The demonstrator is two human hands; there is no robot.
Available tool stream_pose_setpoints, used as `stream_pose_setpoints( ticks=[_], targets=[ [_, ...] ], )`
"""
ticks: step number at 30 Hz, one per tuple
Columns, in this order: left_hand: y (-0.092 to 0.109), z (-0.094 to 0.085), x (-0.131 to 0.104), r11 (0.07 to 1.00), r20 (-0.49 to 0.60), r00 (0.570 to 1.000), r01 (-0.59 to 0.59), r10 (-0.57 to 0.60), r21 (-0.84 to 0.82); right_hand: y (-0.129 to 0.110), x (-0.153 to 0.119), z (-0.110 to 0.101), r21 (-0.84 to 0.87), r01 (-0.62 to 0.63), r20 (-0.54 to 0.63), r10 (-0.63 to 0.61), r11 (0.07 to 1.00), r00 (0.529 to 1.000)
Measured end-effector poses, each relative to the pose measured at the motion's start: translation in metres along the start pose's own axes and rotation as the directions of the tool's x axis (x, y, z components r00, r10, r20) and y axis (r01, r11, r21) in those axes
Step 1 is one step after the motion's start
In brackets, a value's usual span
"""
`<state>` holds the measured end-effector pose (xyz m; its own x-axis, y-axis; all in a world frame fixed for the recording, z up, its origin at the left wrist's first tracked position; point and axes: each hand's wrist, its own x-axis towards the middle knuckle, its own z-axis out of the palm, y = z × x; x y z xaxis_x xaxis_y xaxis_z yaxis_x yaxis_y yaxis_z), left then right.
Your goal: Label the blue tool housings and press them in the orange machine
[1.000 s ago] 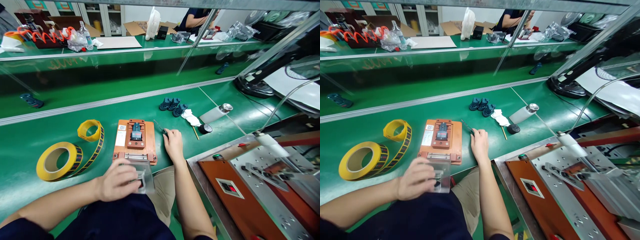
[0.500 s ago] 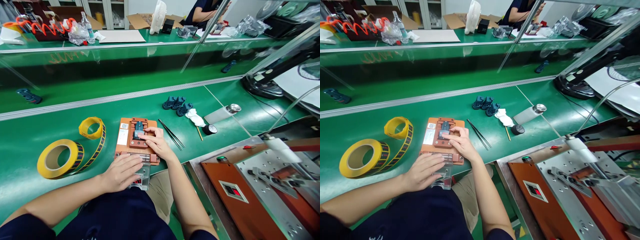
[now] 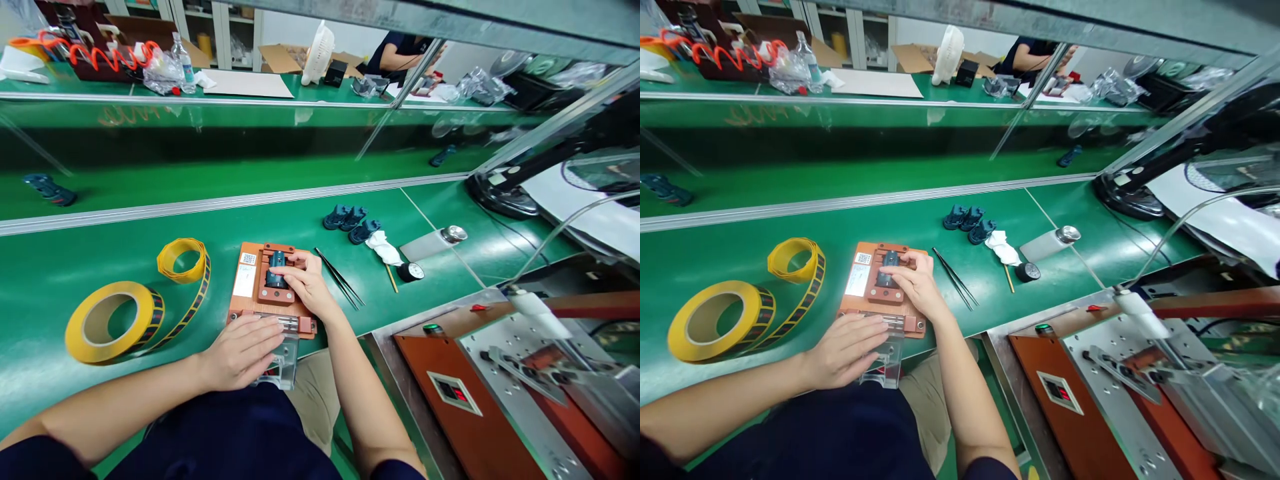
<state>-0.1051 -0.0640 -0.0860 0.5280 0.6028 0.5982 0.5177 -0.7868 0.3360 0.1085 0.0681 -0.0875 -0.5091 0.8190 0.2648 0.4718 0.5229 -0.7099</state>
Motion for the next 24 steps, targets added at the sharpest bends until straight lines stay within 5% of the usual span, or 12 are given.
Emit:
stream_pose_setpoints(
  ticks=[4, 10, 12, 14, 16, 17, 20, 22, 24],
  targets=[
    [0.001, 0.003, -0.005, 1.0, 0.006, 1.0, 0.015, -0.015, -0.002, -0.006, 0.012, -0.001, 0.026, -0.102, -0.117, 0.105, 0.994, 0.988],
    [0.003, -0.006, 0.015, 0.997, -0.122, 0.991, 0.055, -0.061, -0.046, -0.041, 0.01, -0.008, -0.162, -0.19, -0.05, 0.185, 0.968, 0.982],
    [-0.001, -0.014, 0.036, 0.981, -0.252, 0.949, 0.177, -0.191, -0.077, -0.054, 0.006, -0.015, -0.106, -0.182, -0.106, 0.171, 0.978, 0.98],
    [-0.01, -0.019, 0.061, 0.919, -0.37, 0.842, 0.34, -0.393, -0.201, -0.066, -0.003, -0.025, -0.032, -0.141, -0.148, 0.135, 0.99, 0.98],
    [-0.018, -0.022, 0.087, 0.758, -0.32, 0.718, 0.436, -0.618, -0.485, -0.076, -0.015, -0.036, 0.004, -0.074, -0.174, 0.073, 0.997, 0.982],
    [-0.022, -0.022, 0.1, 0.622, -0.205, 0.683, 0.446, -0.701, -0.643, -0.081, -0.021, -0.042, 0.009, -0.044, -0.194, 0.045, 0.999, 0.98],
    [-0.022, -0.018, 0.13, 0.168, 0.181, 0.667, 0.424, -0.723, -0.89, -0.089, -0.04, -0.053, 0.09, -0.049, -0.287, 0.073, 0.995, 0.955],
    [-0.013, -0.013, 0.144, 0.024, 0.27, 0.672, 0.394, -0.69, -0.919, -0.09, -0.051, -0.056, 0.246, -0.098, -0.308, 0.173, 0.964, 0.935],
    [-0.002, -0.008, 0.154, -0.013, 0.261, 0.689, 0.344, -0.676, -0.939, -0.089, -0.059, -0.056, 0.465, -0.149, -0.24, 0.287, 0.873, 0.927]
  ],
)
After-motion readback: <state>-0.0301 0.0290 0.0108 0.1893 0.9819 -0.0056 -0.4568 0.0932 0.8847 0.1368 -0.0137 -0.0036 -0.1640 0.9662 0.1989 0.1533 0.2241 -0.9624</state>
